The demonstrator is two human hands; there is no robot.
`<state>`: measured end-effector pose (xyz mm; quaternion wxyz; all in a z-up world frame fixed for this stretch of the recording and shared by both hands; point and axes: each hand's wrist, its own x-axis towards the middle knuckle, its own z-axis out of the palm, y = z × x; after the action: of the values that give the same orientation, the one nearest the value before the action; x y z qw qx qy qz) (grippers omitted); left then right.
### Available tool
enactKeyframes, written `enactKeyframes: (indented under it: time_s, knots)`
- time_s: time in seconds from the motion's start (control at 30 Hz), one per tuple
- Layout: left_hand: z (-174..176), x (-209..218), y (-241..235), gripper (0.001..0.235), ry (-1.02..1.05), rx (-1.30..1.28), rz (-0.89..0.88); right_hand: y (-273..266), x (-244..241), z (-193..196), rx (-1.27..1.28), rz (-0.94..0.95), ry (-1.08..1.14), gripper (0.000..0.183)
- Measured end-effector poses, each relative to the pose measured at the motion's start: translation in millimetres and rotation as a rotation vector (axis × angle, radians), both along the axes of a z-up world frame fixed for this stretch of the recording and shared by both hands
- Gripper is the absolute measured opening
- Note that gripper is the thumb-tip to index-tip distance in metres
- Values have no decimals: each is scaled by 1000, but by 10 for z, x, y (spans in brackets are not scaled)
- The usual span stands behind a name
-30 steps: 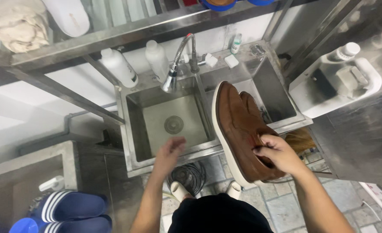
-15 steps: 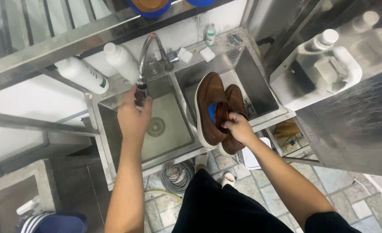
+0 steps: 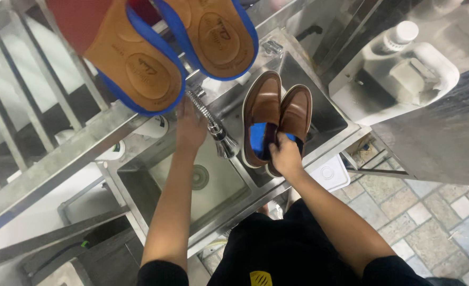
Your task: The person scrubs a brown leather shoe with a blue brush under running water in a stainless steel sink, then rinses the sink. The person then moves to a metal mesh table and uses a steam cleaner on a white and black patterned cloth.
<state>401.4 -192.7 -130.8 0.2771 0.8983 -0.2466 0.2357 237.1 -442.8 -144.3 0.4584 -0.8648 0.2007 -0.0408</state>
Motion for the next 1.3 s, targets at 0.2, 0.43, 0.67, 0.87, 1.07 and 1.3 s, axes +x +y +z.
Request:
enactKeyframes:
  time_s: [0.2,0.43,0.67,0.87,1.07,1.3]
  knots:
    - [-378,560,-99,38,715,396,174,33,97,-16,-25,39,32,33]
    - [-824,195,-102,47,186,128,-142,149,191,-187,31,88,54,34]
    - [-1064,631,-191,41,803,677,196,123,272,-617,190,103,173,31]
    - [-975,729,-250,39,856,744,208,100,396,-1060,388,22,223,21]
    - [-694,261,-149,42,795,559,164,195,495,-1439,703,-191,294,26]
    - [-534,-885,-469,51,706,-916,-47,79,507,-1586,909,-308,424,40]
